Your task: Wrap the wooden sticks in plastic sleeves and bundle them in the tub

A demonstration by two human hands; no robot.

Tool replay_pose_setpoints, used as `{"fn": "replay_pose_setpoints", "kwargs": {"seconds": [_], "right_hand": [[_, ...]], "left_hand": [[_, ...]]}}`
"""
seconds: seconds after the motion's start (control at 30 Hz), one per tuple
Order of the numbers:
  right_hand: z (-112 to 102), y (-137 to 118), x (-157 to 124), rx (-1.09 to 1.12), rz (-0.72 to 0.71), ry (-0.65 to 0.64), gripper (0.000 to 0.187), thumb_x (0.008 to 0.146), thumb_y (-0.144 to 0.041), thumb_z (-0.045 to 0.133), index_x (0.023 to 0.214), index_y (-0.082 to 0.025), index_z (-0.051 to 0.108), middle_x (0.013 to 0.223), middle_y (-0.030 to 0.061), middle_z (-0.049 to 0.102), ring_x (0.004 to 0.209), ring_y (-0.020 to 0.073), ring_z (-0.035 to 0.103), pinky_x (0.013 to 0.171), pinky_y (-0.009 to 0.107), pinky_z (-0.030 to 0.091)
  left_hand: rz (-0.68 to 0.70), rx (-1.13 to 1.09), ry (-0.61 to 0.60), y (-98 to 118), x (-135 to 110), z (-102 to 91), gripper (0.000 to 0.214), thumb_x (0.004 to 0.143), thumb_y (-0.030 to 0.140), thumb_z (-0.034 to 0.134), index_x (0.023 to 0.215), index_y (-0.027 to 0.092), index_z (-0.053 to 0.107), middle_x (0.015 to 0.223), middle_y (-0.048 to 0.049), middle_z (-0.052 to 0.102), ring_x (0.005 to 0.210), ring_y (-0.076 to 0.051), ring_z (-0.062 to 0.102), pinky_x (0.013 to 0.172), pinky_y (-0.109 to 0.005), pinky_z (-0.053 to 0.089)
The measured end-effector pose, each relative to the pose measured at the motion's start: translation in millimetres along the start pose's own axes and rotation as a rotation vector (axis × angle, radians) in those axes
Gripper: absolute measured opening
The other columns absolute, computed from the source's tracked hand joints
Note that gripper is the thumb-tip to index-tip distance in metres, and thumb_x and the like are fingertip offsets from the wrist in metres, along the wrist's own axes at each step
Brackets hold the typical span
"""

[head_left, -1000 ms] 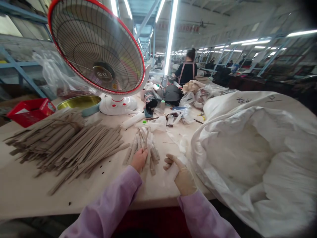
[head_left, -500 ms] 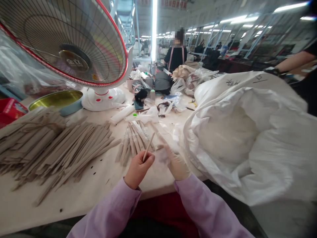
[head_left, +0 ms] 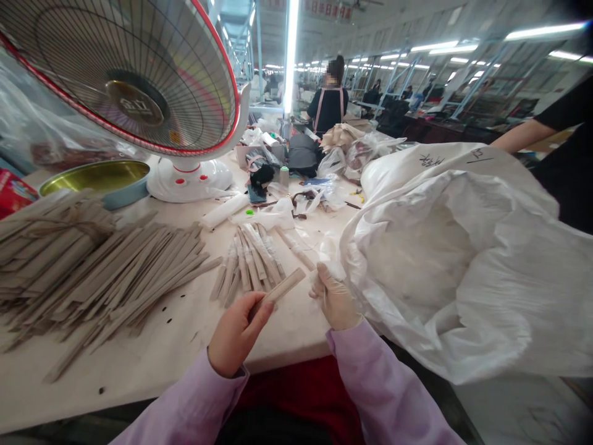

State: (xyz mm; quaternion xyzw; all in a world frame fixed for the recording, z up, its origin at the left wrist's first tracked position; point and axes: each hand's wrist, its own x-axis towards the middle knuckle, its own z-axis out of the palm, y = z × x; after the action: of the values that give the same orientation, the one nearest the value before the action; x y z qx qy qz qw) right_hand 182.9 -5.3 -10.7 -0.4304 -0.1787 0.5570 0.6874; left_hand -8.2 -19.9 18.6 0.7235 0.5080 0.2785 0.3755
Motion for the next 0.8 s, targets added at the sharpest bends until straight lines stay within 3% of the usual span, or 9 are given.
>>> {"fn": "replay_pose_setpoints", "kwargs": {"seconds": [0.1,0.3,0.53,0.63,0.8], "right_hand": [[2,-1,-1,0.054,0.002,-0.007,0.037,0.062,-0.041,0.072,0.052,-0.018,0.045,0.042,-0.0101,0.035,0.037,0.0044,0.028,0.038,0.021,0.028],[5,-2,-3,0.042,-0.044,0.022,0.035,0.063,-0.043,0.071,0.056,-0.019,0.047,0.044,-0.0096,0.036,0.038,0.0046,0.03,0.04,0.022,0.028],[5,-11,0,0.08,-0.057,0.003,0.034,0.064,-0.043,0.07,0.057,-0.019,0.047,0.044,-0.0102,0.034,0.039,0.0049,0.029,0.04,0.021,0.028],[4,-9,2,0.074,-0.071,0.004,0.037,0.065,-0.046,0.069,0.054,-0.019,0.046,0.043,-0.0097,0.034,0.038,0.005,0.029,0.04,0.021,0.029],[7,-26,-14,-0.174,-0.227,0.013,0.032,0.067,-0.047,0.066,0.057,-0.02,0.053,0.043,-0.0062,0.044,0.041,0.0086,0.039,0.041,0.023,0.033]], "left_hand": [[0.024,0.103,0.024,3,-5,0.1,0.028,0.082,0.041,0.044,0.09,0.018,0.059,0.072,-0.0008,0.061,0.066,-0.015,0.055,0.062,-0.024,0.041],[0.073,0.26,0.102,8,-4,10.2,0.029,0.083,0.04,0.043,0.093,0.019,0.061,0.076,-0.003,0.066,0.068,-0.016,0.059,0.06,-0.024,0.042],[0.079,0.264,0.161,10,-2,14.9,0.029,0.084,0.04,0.042,0.092,0.018,0.06,0.076,-0.0036,0.067,0.068,-0.017,0.061,0.06,-0.024,0.043],[0.106,0.281,0.121,13,3,17.4,0.028,0.083,0.04,0.042,0.089,0.02,0.061,0.077,-0.0035,0.068,0.07,-0.018,0.063,0.062,-0.025,0.045],[0.131,0.21,0.102,-3,3,27.5,0.025,0.079,0.045,0.048,0.087,0.025,0.062,0.081,-0.0008,0.07,0.074,-0.021,0.065,0.065,-0.027,0.049]]}}
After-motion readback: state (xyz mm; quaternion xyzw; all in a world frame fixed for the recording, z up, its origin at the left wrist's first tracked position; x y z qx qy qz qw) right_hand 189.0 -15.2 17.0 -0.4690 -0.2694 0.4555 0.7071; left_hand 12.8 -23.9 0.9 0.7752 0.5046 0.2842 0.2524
